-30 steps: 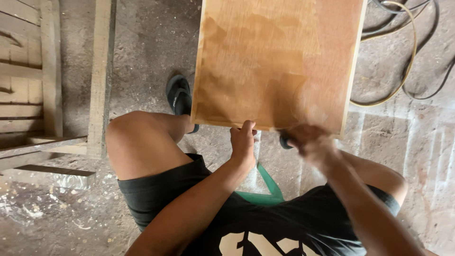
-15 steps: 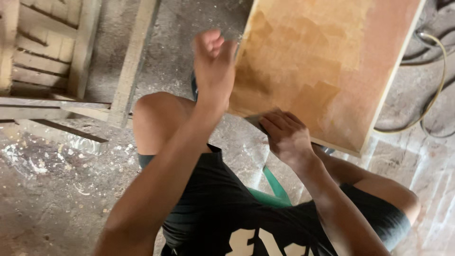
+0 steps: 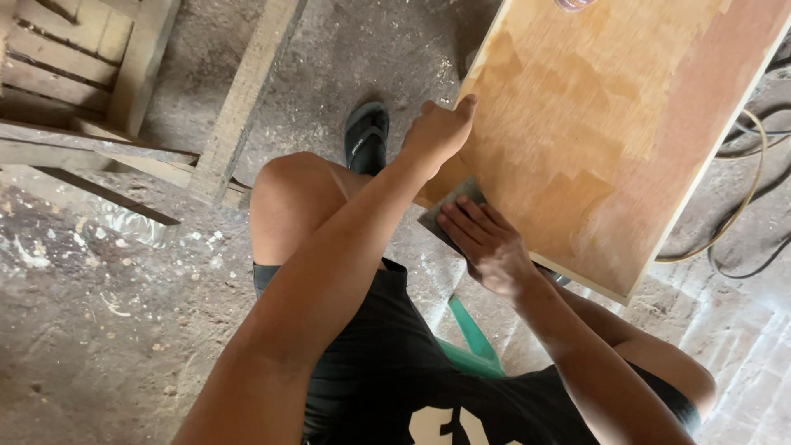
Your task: The person applies wood putty to a wooden panel using a metal spatula and a small piece of dark paper, spreading the substance across the surface and smoothing the edges.
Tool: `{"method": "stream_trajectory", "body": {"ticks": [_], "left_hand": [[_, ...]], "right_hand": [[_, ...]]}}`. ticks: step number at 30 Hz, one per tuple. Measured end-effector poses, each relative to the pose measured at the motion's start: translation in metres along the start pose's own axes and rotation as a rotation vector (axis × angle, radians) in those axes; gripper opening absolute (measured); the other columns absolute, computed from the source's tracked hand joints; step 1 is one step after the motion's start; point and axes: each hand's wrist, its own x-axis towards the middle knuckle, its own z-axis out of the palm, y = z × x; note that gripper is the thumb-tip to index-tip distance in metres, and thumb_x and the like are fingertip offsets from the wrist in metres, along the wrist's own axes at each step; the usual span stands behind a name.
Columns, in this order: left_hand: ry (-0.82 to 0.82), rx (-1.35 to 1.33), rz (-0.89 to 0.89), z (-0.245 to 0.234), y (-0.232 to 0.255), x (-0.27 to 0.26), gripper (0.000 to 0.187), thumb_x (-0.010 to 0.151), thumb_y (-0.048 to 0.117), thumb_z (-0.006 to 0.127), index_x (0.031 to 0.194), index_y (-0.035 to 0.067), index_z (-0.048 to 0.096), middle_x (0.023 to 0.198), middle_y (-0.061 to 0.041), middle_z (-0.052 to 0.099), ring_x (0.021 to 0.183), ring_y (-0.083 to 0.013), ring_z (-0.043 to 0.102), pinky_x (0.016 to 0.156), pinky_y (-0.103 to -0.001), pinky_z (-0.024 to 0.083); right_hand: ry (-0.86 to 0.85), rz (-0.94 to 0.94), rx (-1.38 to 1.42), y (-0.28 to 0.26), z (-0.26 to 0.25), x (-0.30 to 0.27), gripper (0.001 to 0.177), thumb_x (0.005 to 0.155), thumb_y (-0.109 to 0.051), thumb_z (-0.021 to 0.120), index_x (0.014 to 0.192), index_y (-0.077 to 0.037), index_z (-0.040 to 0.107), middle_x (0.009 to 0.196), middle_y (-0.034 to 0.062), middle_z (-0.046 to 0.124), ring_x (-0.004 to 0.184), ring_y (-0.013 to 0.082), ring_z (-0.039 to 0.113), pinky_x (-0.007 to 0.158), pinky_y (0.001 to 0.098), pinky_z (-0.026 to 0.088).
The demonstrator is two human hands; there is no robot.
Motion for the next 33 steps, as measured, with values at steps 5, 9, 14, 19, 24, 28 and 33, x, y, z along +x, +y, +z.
{"method": "stream_trajectory", "body": {"ticks": [5,9,14,19,24,28,33], "left_hand": [[-0.165,-0.221,-0.109,-0.005,0.008,-0.005,0.100,0.097,0.063,0.048,0.161,-0.005,0.011,0.127,-0.033,0.070,0.120,-0.0447,0.074,0.097,-0.051,0.060],[0.037,-0.219,0.092,0.002,0.001,0.013,0.102,0.087,0.065,0.059,0.144,-0.016,0.035,0.133,-0.037,0.059,0.121,-0.0442,0.067,0.097,-0.046,0.058],[0.005,-0.079,0.096,0.003,-0.003,0.020,0.116,0.088,0.075,0.054,0.150,-0.017,0.019,0.138,-0.038,0.050,0.127,-0.0473,0.056,0.102,-0.049,0.050],[-0.046,-0.053,0.038,-0.006,0.017,-0.010,0.118,0.081,0.076,0.048,0.149,-0.017,0.022,0.121,-0.031,0.067,0.112,-0.0388,0.070,0.091,-0.046,0.061],[-0.025,-0.067,0.041,-0.010,0.019,-0.015,0.117,0.080,0.076,0.049,0.147,-0.017,0.024,0.118,-0.031,0.070,0.109,-0.0384,0.071,0.086,-0.046,0.062],[0.006,-0.035,0.088,-0.002,0.013,-0.001,0.118,0.084,0.077,0.049,0.148,-0.018,0.021,0.125,-0.034,0.063,0.115,-0.0415,0.068,0.091,-0.046,0.058],[0.057,0.131,0.157,0.011,0.004,0.016,0.100,0.090,0.076,0.044,0.149,-0.004,0.034,0.129,-0.037,0.061,0.116,-0.0471,0.068,0.095,-0.049,0.057]], "right_hand": [[-0.183,0.409,0.175,0.027,-0.030,0.027,0.042,0.099,-0.011,0.049,0.134,-0.026,0.066,0.139,-0.0056,0.066,0.111,0.0134,0.066,0.084,0.0384,0.051],[-0.070,0.534,0.073,0.033,-0.049,0.073,0.047,0.095,-0.002,0.054,0.136,-0.019,0.070,0.131,0.0045,0.070,0.097,0.0244,0.069,0.087,0.0425,0.058],[0.000,0.516,0.118,-0.026,-0.033,0.082,0.044,0.087,0.000,0.057,0.128,-0.008,0.070,0.122,0.0136,0.070,0.102,0.0319,0.067,0.096,0.0453,0.053],[0.173,0.315,0.139,-0.061,-0.021,0.063,0.043,0.080,-0.002,0.061,0.122,0.002,0.066,0.124,0.0203,0.068,0.118,0.0359,0.065,0.098,0.0474,0.050],[0.165,0.126,0.051,-0.061,-0.015,0.024,0.053,0.070,-0.001,0.061,0.123,0.003,0.067,0.129,0.0213,0.069,0.122,0.0357,0.065,0.100,0.0470,0.051],[0.165,0.149,0.000,-0.026,-0.022,0.012,0.040,0.097,0.006,0.057,0.131,-0.011,0.069,0.132,0.0091,0.071,0.119,0.0242,0.070,0.101,0.0435,0.056],[0.174,0.385,0.130,0.028,-0.036,0.065,0.047,0.086,0.005,0.058,0.127,-0.012,0.074,0.123,0.0082,0.075,0.102,0.0267,0.072,0.090,0.0442,0.057]]}}
